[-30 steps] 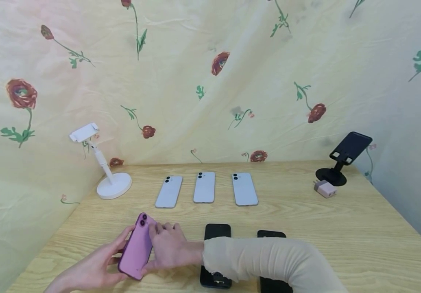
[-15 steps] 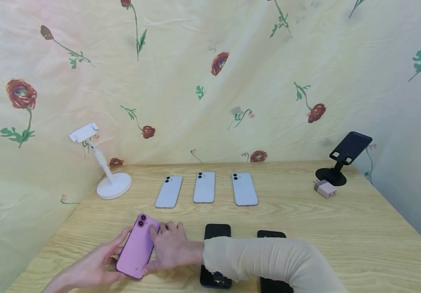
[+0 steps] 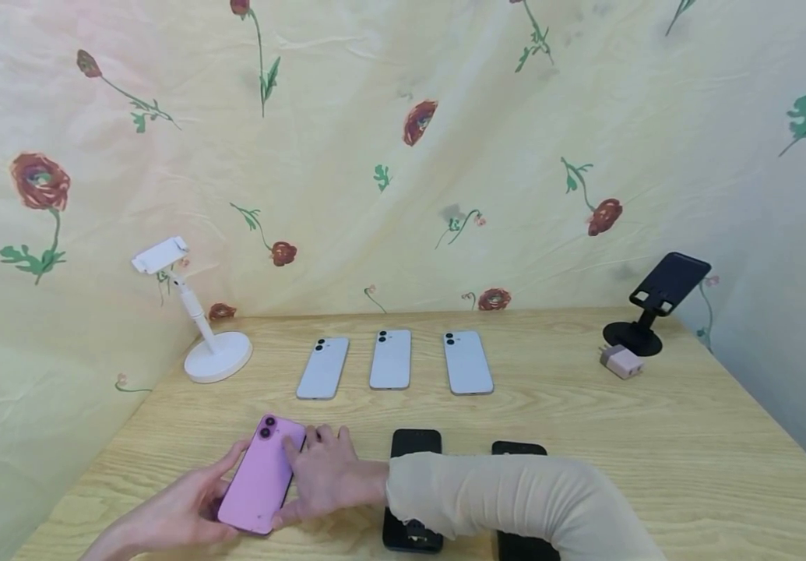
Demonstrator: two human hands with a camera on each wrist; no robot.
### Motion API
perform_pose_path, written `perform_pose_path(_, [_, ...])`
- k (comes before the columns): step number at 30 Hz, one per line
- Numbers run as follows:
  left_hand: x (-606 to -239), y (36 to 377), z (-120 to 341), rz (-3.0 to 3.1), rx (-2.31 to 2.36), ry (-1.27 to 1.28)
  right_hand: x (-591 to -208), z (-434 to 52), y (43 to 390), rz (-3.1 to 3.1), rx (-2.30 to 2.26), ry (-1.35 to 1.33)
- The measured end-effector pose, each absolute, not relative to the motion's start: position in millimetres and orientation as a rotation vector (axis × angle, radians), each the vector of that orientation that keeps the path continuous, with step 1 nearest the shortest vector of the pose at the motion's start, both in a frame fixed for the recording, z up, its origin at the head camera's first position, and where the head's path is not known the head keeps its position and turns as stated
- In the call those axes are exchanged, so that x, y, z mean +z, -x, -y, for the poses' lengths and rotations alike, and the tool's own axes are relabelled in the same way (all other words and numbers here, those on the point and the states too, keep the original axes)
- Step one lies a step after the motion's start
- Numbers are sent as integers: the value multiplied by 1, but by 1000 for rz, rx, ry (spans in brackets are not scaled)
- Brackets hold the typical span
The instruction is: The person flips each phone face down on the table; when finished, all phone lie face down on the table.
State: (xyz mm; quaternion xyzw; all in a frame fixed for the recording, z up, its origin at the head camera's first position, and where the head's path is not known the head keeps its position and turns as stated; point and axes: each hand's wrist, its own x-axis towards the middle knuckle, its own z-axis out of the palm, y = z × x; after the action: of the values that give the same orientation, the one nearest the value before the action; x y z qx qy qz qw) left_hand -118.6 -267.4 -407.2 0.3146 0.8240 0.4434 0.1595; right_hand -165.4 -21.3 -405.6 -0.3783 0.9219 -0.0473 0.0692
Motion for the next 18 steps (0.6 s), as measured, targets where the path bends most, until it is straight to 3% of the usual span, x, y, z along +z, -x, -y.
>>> perform_pose_path(18, [-410, 118, 265, -2426, 1192, -775, -406, 23, 163, -2814, -86, 1148])
